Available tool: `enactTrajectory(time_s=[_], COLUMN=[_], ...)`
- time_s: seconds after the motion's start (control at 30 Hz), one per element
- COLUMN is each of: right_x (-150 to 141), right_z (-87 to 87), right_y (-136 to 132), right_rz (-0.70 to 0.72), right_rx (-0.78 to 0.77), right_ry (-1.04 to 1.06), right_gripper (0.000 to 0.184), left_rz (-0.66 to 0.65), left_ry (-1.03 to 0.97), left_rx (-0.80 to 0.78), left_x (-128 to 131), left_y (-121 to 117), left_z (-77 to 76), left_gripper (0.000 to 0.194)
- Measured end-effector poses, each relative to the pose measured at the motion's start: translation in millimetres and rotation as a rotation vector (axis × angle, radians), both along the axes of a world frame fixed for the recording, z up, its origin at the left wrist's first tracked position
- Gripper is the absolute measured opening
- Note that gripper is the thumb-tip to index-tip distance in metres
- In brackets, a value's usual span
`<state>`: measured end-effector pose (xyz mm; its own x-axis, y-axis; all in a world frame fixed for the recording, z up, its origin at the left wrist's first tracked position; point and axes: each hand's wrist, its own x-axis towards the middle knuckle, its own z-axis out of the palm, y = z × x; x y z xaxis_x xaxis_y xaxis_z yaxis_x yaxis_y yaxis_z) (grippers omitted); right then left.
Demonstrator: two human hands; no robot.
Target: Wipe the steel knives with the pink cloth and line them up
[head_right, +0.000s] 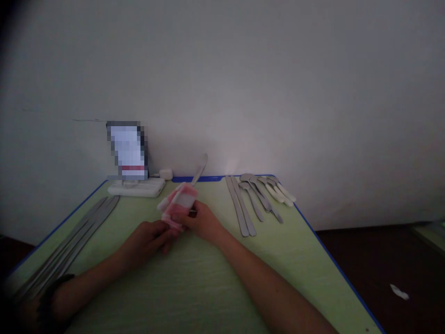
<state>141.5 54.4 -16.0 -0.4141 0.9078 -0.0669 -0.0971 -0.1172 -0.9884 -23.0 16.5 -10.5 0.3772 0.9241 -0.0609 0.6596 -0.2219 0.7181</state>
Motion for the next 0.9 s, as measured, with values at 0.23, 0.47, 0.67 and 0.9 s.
enactTrajectory(time_s=[0.23, 0.47, 0.67, 0.9], right_x=[-3.1, -0.2, -0.1, 1.0], right_z=[-4.7, -2.4, -4.6, -7.0], right_y=[0.7, -0.3, 0.4, 1.6], right_rz=[-0.032, -0.011, -0.002, 0.042], right_rx=[0.021, 0.071, 0.07, 0.023], right_ry=[-0.004, -0.019, -0.01, 0.045], right_gripper=[0.033, 0.037, 0.039, 0.037], left_rz=[-0.007, -0.025, -0.043, -0.028], left_ry=[0.014, -0.032, -0.034, -0.026], left_rx=[0.011, 0.025, 0.049, 0.041], left_x=[0.0, 0.4, 1.1, 1.1], left_y=[0.1, 0.0, -0.3, -1.3], left_z=[0.1, -2.4, -2.4, 1.7], left_gripper=[0.044, 0.042, 0.04, 0.043])
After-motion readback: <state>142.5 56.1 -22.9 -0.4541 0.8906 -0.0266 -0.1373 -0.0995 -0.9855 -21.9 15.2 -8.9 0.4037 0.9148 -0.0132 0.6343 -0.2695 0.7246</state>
